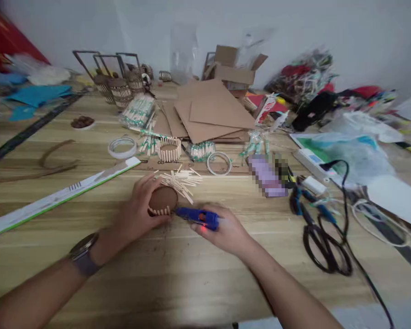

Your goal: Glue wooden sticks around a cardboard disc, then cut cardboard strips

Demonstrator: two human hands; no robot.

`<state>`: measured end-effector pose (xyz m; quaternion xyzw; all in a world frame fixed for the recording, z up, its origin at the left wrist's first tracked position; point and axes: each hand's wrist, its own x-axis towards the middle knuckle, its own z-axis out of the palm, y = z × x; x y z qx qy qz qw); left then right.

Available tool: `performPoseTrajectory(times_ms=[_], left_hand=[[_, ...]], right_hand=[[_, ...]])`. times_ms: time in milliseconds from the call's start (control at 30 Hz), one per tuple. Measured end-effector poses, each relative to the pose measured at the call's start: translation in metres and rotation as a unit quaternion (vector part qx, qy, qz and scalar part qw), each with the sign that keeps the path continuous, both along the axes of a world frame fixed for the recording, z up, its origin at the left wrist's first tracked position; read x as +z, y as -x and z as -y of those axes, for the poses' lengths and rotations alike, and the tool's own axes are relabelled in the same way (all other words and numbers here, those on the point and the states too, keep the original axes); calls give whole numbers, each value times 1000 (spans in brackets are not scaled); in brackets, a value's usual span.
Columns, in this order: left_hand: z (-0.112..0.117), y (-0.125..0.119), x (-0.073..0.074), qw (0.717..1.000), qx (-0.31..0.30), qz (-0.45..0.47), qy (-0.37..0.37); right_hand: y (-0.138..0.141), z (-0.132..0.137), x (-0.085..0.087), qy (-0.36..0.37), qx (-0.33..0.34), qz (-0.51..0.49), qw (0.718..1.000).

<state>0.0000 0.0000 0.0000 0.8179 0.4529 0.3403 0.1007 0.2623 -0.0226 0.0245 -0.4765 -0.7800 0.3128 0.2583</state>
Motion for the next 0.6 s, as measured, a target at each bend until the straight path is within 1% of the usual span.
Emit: performPoseTrajectory(times_ms=[233, 600], left_hand=[[-1, -2, -2, 1000, 10, 6, 19], [0, -3, -4, 999, 14, 18, 29]], right_hand=[[-1, 0, 3, -23, 5, 15, 1000], [-1, 1, 3, -18, 0, 13, 1000]])
